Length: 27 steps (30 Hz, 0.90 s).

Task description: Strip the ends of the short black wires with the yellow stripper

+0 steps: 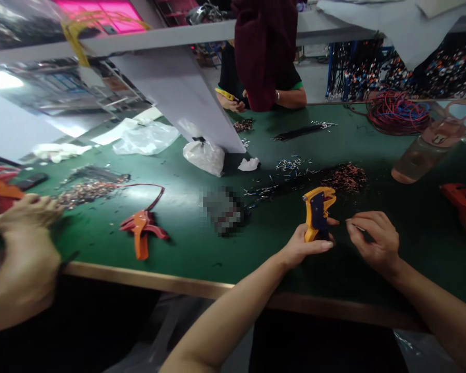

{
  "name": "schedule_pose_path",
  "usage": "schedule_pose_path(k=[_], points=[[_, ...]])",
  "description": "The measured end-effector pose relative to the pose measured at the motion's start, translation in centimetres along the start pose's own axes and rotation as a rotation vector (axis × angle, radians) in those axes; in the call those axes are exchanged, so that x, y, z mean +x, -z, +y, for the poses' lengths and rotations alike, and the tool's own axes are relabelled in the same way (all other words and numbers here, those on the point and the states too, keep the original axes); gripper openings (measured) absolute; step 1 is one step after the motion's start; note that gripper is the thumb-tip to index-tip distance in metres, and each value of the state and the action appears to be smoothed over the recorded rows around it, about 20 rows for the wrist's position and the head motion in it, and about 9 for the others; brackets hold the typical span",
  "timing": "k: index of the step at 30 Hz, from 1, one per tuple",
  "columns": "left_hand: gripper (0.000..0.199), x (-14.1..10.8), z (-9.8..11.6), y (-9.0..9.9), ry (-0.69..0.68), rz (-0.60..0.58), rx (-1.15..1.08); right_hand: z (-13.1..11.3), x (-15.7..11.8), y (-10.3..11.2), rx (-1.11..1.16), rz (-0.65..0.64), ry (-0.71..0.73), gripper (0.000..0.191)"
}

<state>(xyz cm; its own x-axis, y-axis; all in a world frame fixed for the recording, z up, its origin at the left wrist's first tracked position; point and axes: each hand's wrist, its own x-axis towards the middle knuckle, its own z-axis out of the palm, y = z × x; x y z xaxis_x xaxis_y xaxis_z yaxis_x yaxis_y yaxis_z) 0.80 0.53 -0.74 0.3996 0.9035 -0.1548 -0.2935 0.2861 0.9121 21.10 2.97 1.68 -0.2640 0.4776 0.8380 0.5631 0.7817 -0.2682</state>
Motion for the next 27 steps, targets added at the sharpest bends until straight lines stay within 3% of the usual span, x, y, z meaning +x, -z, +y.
schedule_pose_path(k=[8, 20, 27], points=[[0.061, -0.2, -0.1, -0.5, 0.004, 0.015, 0.028, -0.9, -0.3, 0.0, 0.006, -0.052, 0.003, 0.011], [0.056, -0.5, 0.6, -0.8, 0.003, -0.01, 0.112, -1.6, 0.0, 0.2, 0.057, -0.065, -0.116, 0.015], [0.048, -0.5, 0.3, -0.9, -0.015, 0.002, 0.076, -1.8, -0.1, 0.1, 0.041, -0.073, -0.091, 0.015]])
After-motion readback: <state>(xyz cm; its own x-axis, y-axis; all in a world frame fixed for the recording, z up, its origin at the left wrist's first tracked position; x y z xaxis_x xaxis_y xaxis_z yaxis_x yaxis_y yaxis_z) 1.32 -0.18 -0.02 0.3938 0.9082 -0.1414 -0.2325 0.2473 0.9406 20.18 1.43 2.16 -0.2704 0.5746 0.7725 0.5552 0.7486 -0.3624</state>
